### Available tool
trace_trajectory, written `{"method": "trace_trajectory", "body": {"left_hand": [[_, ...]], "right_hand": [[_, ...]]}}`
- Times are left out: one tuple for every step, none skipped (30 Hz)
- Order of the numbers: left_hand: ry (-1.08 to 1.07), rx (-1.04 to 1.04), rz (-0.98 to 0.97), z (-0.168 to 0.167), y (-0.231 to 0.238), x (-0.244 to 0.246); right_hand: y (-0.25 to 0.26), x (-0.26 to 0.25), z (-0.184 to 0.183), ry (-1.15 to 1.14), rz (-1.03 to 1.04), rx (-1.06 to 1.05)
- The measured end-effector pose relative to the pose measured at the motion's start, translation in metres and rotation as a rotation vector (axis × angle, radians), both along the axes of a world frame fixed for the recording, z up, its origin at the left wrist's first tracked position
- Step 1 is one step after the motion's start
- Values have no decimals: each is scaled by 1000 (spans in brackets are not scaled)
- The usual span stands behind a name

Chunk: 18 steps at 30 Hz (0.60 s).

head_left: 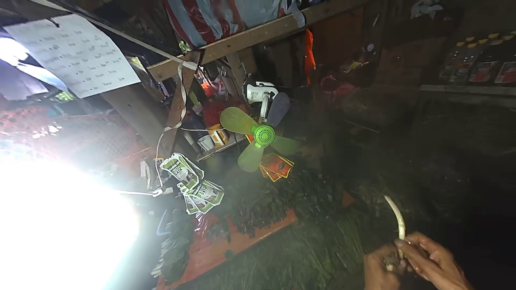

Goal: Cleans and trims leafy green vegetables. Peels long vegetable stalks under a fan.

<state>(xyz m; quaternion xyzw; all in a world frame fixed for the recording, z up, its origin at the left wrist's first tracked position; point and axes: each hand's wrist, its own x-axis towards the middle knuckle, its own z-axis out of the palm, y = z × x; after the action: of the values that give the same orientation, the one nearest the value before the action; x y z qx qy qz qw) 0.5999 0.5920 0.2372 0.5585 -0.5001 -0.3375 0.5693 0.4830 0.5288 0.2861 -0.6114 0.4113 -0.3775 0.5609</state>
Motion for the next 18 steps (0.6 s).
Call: {"method": "trace_trajectory", "body": {"left_hand": [[-3,-2,2,-1,-1,0],[-10,-5,2,-2,-1,0],[-19,-3,1,-4,-2,0],[-28,3,1,-5,-2,0],[-30,11,-3,-5,-3,0],[-29,19,-8,-7,-3,0],[-29,22,-11,-8,-3,0],[-33,26,-9,-8,-3,0],[-40,35,-7,-7,-4,-1],[-56,51,-8,-6,-3,-1],[-85,71,-17,-4,-3,0],[-121,89,-28,-2,-3,0],[-160,109,-37,-2,-3,0],[-189,124,-47,-1,-3,0],[-211,132,-51,-1,-3,0],[-224,141,-55,-1,-3,1],[-230,149,-54,-1,-3,1],[-228,154,-52,0,-3,2]], "right_hand": [[-2,-1,0,-29,6,50],[-4,-2,0,-68,7,96],[-5,-2,0,-112,4,137],[-6,-3,0,-154,1,173],[-7,-4,1,-190,-2,206],[-8,-5,2,-206,-2,229],[-10,-7,2,-195,1,229],[-12,-8,0,-156,11,202],[-14,-10,-4,-94,22,159],[-16,-11,-7,-25,28,112],[-17,-12,-9,34,28,72],[-17,-12,-10,74,18,46],[-18,-12,-11,92,5,25],[-18,-12,-12,93,-7,8],[-18,-11,-13,91,-18,-10],[-18,-10,-15,91,-29,-31],[-18,-10,-15,94,-41,-57],[-18,-10,-15,96,-56,-84]]}}
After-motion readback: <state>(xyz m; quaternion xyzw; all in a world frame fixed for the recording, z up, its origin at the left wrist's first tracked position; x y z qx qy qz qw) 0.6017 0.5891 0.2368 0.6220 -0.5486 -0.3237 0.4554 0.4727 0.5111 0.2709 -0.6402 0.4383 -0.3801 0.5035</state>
